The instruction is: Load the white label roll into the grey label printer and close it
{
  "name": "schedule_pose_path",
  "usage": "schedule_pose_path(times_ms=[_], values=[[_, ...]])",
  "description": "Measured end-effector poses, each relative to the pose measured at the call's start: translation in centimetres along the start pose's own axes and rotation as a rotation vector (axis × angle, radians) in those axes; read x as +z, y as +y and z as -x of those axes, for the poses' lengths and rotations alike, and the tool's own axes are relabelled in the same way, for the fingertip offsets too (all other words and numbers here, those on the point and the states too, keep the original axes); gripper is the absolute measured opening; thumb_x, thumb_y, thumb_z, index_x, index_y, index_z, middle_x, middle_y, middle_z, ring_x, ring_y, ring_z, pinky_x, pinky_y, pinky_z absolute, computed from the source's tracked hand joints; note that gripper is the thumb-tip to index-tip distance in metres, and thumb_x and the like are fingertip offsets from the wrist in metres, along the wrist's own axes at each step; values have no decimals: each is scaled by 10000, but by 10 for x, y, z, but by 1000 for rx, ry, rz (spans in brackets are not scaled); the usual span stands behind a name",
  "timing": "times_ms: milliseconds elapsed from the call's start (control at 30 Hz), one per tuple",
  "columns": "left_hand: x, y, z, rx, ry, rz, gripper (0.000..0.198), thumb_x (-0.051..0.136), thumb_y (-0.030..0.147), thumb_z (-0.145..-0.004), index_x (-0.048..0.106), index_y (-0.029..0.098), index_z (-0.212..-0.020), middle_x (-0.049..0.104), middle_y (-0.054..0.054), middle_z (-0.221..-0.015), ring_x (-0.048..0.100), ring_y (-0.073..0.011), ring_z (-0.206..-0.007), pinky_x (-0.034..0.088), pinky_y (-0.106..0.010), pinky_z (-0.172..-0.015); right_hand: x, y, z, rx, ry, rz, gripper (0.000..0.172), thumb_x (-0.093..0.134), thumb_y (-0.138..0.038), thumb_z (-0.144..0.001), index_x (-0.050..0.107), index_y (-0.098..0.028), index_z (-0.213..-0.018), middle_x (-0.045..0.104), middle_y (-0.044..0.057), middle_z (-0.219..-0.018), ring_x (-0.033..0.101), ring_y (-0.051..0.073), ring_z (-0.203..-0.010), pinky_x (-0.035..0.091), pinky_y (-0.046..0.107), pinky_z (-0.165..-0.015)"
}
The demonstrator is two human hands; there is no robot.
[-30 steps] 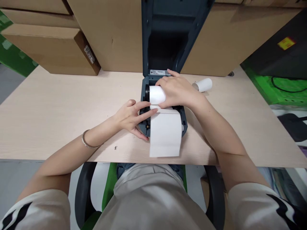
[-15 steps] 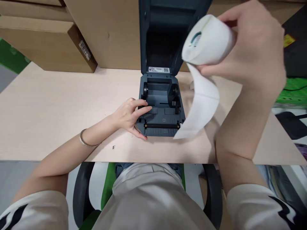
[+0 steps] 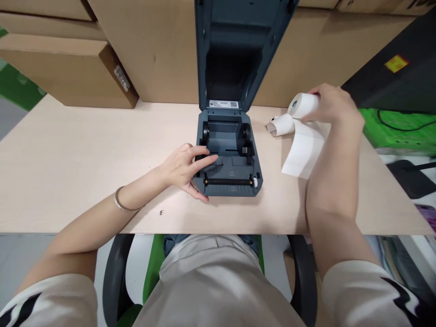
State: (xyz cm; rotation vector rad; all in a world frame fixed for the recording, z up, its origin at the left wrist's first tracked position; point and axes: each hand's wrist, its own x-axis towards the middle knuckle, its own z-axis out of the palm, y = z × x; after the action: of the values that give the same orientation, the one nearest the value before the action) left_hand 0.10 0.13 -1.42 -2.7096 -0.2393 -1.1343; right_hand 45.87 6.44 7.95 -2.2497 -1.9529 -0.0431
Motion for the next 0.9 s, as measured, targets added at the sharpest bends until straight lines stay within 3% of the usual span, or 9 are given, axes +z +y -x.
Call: schedule_pose_path(times_ms=[133,300,500,633,767,900], values=[[-1,0,-2,5,9,-22,1100,477,1022,-781,446,233,-1546,680,-123,-1163,739,-274,-994,552,-370,-724,9,-2,-8,-36,-48,-41,690,874,-237,-750,610,-212,-1387,651,186,-1306,512,263,-1118,395,417,-965],[-3,2,-6,29,36,14,1138,528,1010,-777,473,181,-1555,681,-141,-1159,729,-275,-1009,553,-358,-722,3,-8,-6,-106,-84,-83,653,848,-292,-796,610,-250,-1403,657,152,-1331,523,229,-1090,401,389,-959],[-2,1,-3,0,15,18,1138,528,1033,-743,476,233,-1551,683,-134,-1177,727,-282,-1015,554,-369,-724,-4,3,-4,38,-34,2,686,831,-162,-755,634,-199,-1411,675,190,-1344,562,237,-1052,408,404,-910],[-1,1,-1,-11,18,26,1114,531,1034,-737,505,242,-1521,682,-130,-1183,731,-278,-1011,565,-374,-726,0,7,-4,53,-126,-5,578,840,-169,-741,666,-208,-1291,692,151,-1251,546,200,-937,434,388,-859],[-1,0,2,-15,3,9,1095,538,1030,-734,537,228,-1480,681,-132,-1176,733,-282,-1010,568,-379,-728,6,-8,-5,-22,-222,-48,501,830,-251,-791,633,-250,-1252,663,95,-1199,519,168,-923,433,352,-840],[-1,0,2,-16,-3,-20,1085,533,1029,-737,529,233,-1475,679,-125,-1169,736,-284,-1007,565,-383,-726,12,-33,-7,-55,-266,-43,591,847,-325,-771,620,-238,-1309,665,102,-1232,514,164,-892,423,365,-812]])
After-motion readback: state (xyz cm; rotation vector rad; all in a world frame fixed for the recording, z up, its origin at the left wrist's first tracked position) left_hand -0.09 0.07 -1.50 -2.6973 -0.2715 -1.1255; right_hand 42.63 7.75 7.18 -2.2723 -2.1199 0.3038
